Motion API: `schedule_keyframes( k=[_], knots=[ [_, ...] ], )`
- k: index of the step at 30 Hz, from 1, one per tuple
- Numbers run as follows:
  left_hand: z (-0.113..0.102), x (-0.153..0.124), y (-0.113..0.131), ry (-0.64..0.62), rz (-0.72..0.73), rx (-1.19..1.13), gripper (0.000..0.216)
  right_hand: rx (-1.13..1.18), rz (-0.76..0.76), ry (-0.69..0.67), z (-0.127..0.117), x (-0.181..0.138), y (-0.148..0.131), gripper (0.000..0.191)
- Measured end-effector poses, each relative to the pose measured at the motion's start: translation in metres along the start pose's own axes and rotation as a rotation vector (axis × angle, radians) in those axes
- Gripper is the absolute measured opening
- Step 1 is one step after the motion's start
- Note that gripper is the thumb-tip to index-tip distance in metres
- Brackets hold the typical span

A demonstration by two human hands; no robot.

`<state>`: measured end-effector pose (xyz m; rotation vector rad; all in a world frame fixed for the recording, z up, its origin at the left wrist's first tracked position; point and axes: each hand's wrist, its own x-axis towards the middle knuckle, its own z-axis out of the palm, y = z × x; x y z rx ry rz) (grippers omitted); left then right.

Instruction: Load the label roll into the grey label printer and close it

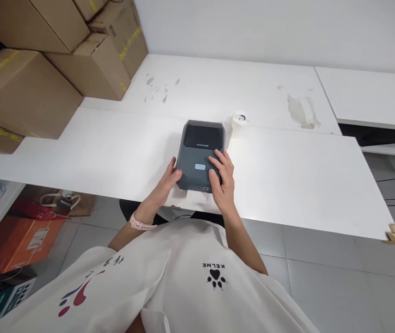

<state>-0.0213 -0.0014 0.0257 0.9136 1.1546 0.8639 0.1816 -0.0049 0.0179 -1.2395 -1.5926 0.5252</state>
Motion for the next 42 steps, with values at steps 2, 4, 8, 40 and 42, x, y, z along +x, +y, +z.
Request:
schedule_keyframes(
  k=[2, 4, 8, 40, 42],
  knots=[
    [0.008, 0.001, 0.002, 0.018, 0.021, 0.025, 0.116, 0.008, 0.028, 0.042, 0.008, -0.004, 0.003, 0.043],
    [0.014, 0.002, 0.002, 0.032, 0.06, 0.024, 0.115, 0.042, 0.051, 0.058, 0.012, -0.005, 0.006, 0.048],
    [0.017, 0.008, 0.001, 0.031, 0.159, 0.023, 0.105, 0.006, 0.029, 0.078, 0.012, -0.005, 0.009, 0.047],
    [-0.008, -0.026, -0.004, 0.383, 0.395, 0.219, 0.043, -0.473, -0.319, -0.124, -0.008, 0.007, 0.007, 0.034],
    [-0.007, -0.022, -0.007, 0.37, 0.42, 0.265, 0.043, -0.334, -0.231, -0.075, -0.002, -0.003, 0.011, 0.039]
  ],
)
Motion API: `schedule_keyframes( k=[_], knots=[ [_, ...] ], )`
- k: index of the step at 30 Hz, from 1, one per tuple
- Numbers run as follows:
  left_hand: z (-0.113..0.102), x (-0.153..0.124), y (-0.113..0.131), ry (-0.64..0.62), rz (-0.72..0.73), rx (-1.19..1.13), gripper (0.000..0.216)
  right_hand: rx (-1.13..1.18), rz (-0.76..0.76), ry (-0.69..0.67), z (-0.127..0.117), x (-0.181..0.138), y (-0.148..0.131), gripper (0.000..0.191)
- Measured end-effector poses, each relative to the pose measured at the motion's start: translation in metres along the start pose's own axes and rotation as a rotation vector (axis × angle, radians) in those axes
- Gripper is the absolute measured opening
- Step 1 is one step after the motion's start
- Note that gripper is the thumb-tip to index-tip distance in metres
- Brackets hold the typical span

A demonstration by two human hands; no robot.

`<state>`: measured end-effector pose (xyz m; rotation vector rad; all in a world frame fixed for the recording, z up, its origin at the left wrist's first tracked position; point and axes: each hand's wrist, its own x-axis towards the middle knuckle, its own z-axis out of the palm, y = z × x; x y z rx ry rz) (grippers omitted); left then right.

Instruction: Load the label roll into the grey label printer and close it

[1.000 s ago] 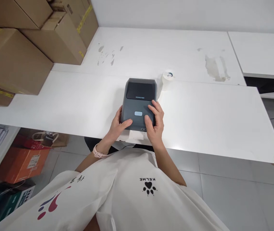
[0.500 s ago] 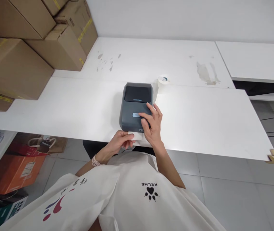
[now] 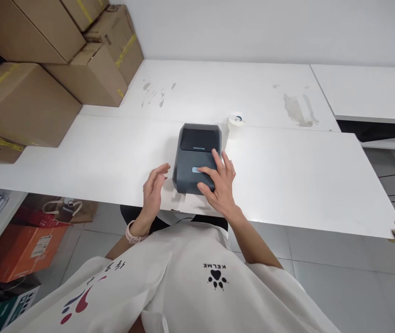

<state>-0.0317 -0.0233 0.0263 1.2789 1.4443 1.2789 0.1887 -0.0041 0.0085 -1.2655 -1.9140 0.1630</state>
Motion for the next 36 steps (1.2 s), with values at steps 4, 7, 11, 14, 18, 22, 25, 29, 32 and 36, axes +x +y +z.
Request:
schedule_keyframes(
  k=[4, 7, 11, 14, 18, 22, 25, 29, 32, 36],
  knots=[
    [0.008, -0.002, -0.002, -0.238, -0.013, 0.005, 0.058, 0.178, 0.157, 0.151, 0.013, -0.022, -0.002, 0.059],
    [0.014, 0.002, 0.005, -0.206, 0.053, -0.028, 0.056, 0.181, 0.181, 0.153, 0.012, -0.017, -0.005, 0.066],
    [0.021, 0.023, 0.013, 0.004, 0.099, -0.076, 0.054, 0.151, 0.114, 0.216, 0.0, 0.031, -0.005, 0.068],
    [0.025, 0.046, 0.012, -0.008, 0.078, 0.054, 0.047, 0.192, 0.007, 0.285, -0.007, 0.088, 0.004, 0.07],
    [0.032, 0.073, 0.008, -0.187, -0.04, 0.272, 0.065, 0.28, -0.035, 0.295, -0.01, 0.167, 0.028, 0.072],
    [0.04, 0.091, 0.008, -0.222, -0.131, 0.395, 0.074, 0.287, 0.035, 0.258, -0.011, 0.206, 0.049, 0.076],
    [0.044, 0.096, 0.009, -0.224, -0.129, 0.437, 0.073, 0.151, -0.041, 0.341, -0.015, 0.191, 0.046, 0.068],
    [0.046, 0.098, 0.007, -0.209, -0.076, 0.559, 0.071, -0.126, -0.077, 0.038, -0.012, 0.145, 0.023, 0.047],
    [0.047, 0.1, 0.005, -0.189, -0.04, 0.629, 0.07, -0.371, -0.038, -0.596, 0.002, 0.128, 0.007, 0.045],
    [0.048, 0.1, 0.002, -0.167, -0.039, 0.617, 0.072, -0.431, -0.058, -0.924, 0.019, 0.137, 0.0, 0.036]
  ],
)
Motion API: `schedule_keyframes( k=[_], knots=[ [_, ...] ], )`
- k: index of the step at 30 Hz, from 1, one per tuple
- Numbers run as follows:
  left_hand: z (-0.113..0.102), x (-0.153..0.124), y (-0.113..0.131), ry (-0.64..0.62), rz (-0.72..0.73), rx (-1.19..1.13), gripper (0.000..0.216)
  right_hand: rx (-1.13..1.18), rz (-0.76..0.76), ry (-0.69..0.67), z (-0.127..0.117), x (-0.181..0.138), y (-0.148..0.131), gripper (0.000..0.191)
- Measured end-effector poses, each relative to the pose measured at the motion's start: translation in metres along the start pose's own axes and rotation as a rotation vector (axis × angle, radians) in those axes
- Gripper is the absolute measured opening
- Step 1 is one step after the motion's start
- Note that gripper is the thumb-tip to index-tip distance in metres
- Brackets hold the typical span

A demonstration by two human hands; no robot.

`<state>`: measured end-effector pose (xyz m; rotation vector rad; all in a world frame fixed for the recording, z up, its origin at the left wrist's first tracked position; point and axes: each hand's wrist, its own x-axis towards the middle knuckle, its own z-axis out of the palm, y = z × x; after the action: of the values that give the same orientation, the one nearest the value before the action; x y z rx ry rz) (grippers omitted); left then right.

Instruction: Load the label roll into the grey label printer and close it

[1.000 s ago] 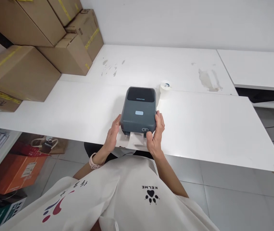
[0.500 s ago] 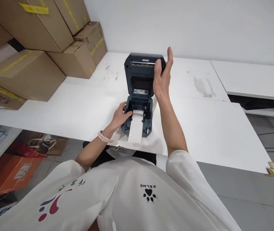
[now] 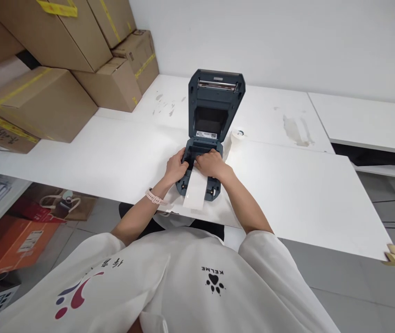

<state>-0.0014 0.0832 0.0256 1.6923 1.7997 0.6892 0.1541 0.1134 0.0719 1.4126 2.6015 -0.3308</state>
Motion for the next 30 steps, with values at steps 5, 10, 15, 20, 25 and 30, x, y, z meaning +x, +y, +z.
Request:
schedule_keyframes(
  k=[5, 10, 15, 20, 25, 30],
  knots=[
    [0.002, -0.001, -0.004, 0.02, 0.031, -0.088, 0.073, 0.391, -0.341, -0.086, -0.014, -0.018, 0.031, 0.044],
    [0.001, -0.003, -0.006, 0.015, 0.038, -0.182, 0.074, 1.021, -0.358, 0.246, 0.012, -0.088, 0.097, 0.052],
    [0.002, -0.003, -0.006, 0.019, -0.004, -0.215, 0.077, 1.276, 0.044, 0.505, 0.058, -0.111, 0.14, 0.048],
    [0.004, -0.003, -0.007, 0.037, -0.014, -0.217, 0.075, 1.319, 0.137, 0.448, 0.09, -0.076, 0.153, 0.047],
    [0.004, -0.003, -0.007, 0.035, -0.014, -0.226, 0.075, 1.359, 0.167, 0.531, 0.099, -0.059, 0.178, 0.058],
    [0.006, -0.001, -0.008, 0.046, -0.022, -0.193, 0.077, 1.232, 0.294, 0.687, 0.074, -0.011, 0.207, 0.089]
  ],
)
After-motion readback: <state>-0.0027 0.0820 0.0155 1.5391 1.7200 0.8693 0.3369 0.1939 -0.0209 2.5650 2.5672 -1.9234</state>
